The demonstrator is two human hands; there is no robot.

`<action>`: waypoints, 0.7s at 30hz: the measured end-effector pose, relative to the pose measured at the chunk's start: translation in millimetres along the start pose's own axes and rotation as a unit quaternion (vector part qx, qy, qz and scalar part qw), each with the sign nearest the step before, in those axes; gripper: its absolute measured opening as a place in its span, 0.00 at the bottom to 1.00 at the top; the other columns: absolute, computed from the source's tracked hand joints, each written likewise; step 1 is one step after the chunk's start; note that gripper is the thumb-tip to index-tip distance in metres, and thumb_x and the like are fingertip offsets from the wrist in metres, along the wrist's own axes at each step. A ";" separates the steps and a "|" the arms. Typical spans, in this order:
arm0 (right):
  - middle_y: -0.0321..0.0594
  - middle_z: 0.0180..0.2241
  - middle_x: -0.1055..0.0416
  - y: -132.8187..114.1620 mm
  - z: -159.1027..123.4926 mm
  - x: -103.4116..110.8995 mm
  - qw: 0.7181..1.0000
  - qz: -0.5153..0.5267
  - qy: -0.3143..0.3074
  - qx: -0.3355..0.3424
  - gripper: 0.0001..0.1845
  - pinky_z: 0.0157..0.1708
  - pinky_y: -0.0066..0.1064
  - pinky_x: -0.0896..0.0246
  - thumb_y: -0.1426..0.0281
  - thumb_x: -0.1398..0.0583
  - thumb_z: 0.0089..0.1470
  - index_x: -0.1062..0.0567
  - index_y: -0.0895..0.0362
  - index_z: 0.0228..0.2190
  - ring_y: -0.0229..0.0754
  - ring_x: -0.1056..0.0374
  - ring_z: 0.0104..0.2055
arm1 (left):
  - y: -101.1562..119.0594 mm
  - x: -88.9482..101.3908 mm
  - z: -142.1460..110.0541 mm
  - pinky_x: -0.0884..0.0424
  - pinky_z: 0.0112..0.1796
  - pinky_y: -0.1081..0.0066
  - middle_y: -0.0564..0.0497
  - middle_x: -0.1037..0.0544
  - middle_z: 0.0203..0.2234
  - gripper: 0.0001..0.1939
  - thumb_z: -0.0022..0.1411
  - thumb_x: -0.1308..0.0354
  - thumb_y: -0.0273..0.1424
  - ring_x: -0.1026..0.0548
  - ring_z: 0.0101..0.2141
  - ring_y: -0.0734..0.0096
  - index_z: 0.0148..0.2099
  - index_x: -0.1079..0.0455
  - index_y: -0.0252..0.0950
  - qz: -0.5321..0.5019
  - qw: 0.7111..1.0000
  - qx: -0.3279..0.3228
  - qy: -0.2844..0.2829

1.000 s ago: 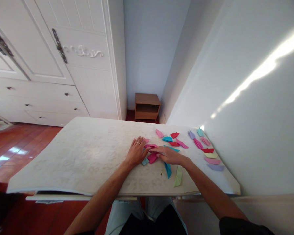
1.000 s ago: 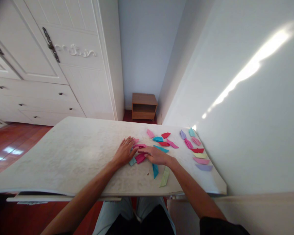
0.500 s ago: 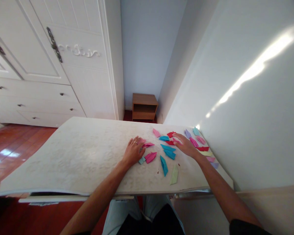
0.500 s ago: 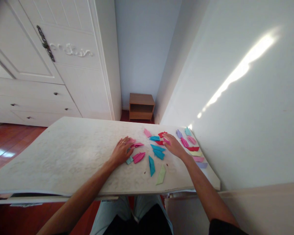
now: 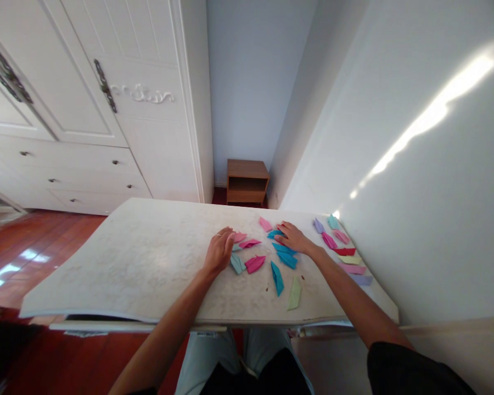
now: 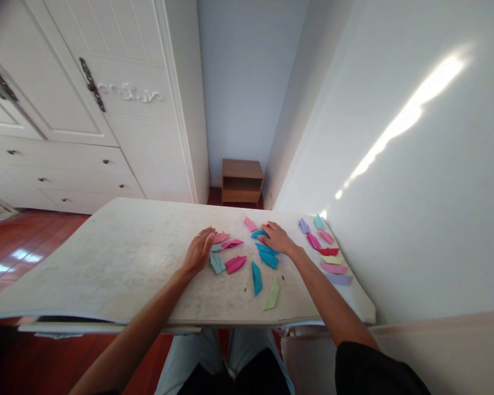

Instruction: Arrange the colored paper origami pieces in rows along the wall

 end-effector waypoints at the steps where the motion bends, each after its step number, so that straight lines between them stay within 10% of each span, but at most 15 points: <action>1: 0.55 0.59 0.42 -7.4 2.7 -1.4 1.000 -0.005 -0.008 0.008 0.31 0.61 0.47 0.52 0.55 0.48 0.60 0.34 0.63 0.56 0.54 0.48 0.63 | 1.0 -1.8 -1.7 0.36 0.53 0.62 0.44 0.26 0.48 0.23 0.71 0.63 0.39 0.32 0.53 0.65 0.48 0.29 0.32 -0.004 1.000 -0.003 -0.005; 7: 0.56 0.59 0.42 -51.6 1.4 -1.9 0.997 0.018 -0.017 0.069 0.34 0.60 0.46 0.51 0.51 0.48 0.60 0.34 0.63 0.57 0.54 0.48 0.62 | -10.6 6.5 -9.3 0.39 0.56 0.62 0.42 0.27 0.50 0.29 0.71 0.67 0.42 0.33 0.55 0.65 0.51 0.30 0.29 -0.096 0.992 0.073 0.043; 11: 0.53 0.60 0.43 -73.8 -10.0 5.0 0.992 0.047 -0.018 0.112 0.34 0.60 0.46 0.50 0.50 0.50 0.60 0.36 0.60 0.59 0.52 0.47 0.62 | -13.4 2.5 -9.3 0.39 0.55 0.63 0.44 0.26 0.49 0.29 0.71 0.68 0.42 0.31 0.53 0.66 0.54 0.31 0.30 -0.123 0.988 0.084 -0.027; 21: 0.54 0.62 0.47 -97.7 -3.1 3.2 0.989 0.026 -0.037 0.142 0.37 0.63 0.47 0.59 0.49 0.50 0.60 0.38 0.62 0.60 0.52 0.54 0.66 | -5.7 -2.3 -0.7 0.35 0.43 0.66 0.45 0.23 0.34 0.24 0.72 0.64 0.36 0.27 0.38 0.66 0.38 0.29 0.33 0.089 0.990 -0.010 -0.111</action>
Point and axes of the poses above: each hand's wrist, its own z-axis towards the middle knuckle, its own x-axis out of the back of the hand, y = z × x, the point moved 8 cm from there along z, towards the middle knuckle
